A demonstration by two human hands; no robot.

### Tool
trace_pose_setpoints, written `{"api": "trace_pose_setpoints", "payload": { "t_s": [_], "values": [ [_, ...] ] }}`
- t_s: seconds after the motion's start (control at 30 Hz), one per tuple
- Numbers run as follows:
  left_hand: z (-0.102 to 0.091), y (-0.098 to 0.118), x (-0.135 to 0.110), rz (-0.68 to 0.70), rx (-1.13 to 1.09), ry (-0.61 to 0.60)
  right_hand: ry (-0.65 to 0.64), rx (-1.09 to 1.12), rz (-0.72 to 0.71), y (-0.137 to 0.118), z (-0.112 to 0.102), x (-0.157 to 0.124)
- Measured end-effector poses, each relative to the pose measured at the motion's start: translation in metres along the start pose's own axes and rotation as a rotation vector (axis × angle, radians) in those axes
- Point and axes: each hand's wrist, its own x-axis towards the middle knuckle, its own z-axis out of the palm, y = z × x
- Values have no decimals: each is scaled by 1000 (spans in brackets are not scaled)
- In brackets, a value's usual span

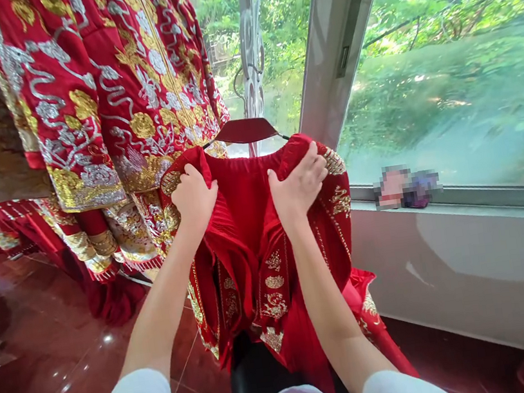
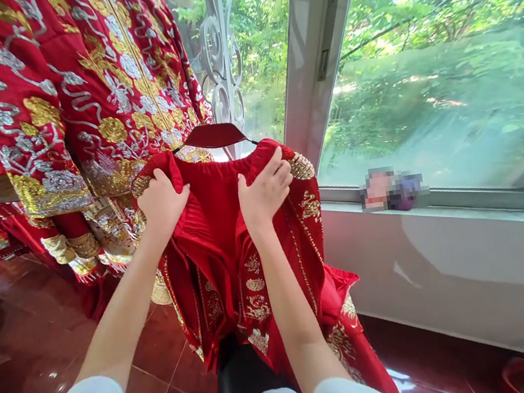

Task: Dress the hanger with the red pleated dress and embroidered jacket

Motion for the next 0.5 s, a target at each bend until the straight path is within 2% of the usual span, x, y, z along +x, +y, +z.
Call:
{"api": "trace_pose_setpoints", "payload": {
  "t_s": [0.07, 0.13, 0.23, 0.3, 0.37, 0.43, 0.5],
  "values": [
    [5, -6, 4, 21, -13, -32, -68, -56, 23, 2, 8, 2],
    [-3, -13, 7, 68, 29, -69, -164, -87, 12, 9, -1, 9],
    [-34, -24, 19, 116, 119, -88, -281, -159, 9, 23, -37, 40],
    [-58, -33, 34, 121, 208, -46, -290, -223, 5, 30, -61, 73],
    [-76, -44, 50, 116, 309, -23, -311, -278, -10, 38, -74, 107],
    [-84, -58, 65, 109, 355, -57, -386, -301, -36, 49, -74, 132],
    [-79, -71, 73, 93, 354, -159, -496, -291, -79, 62, -66, 145]
  ]
}}
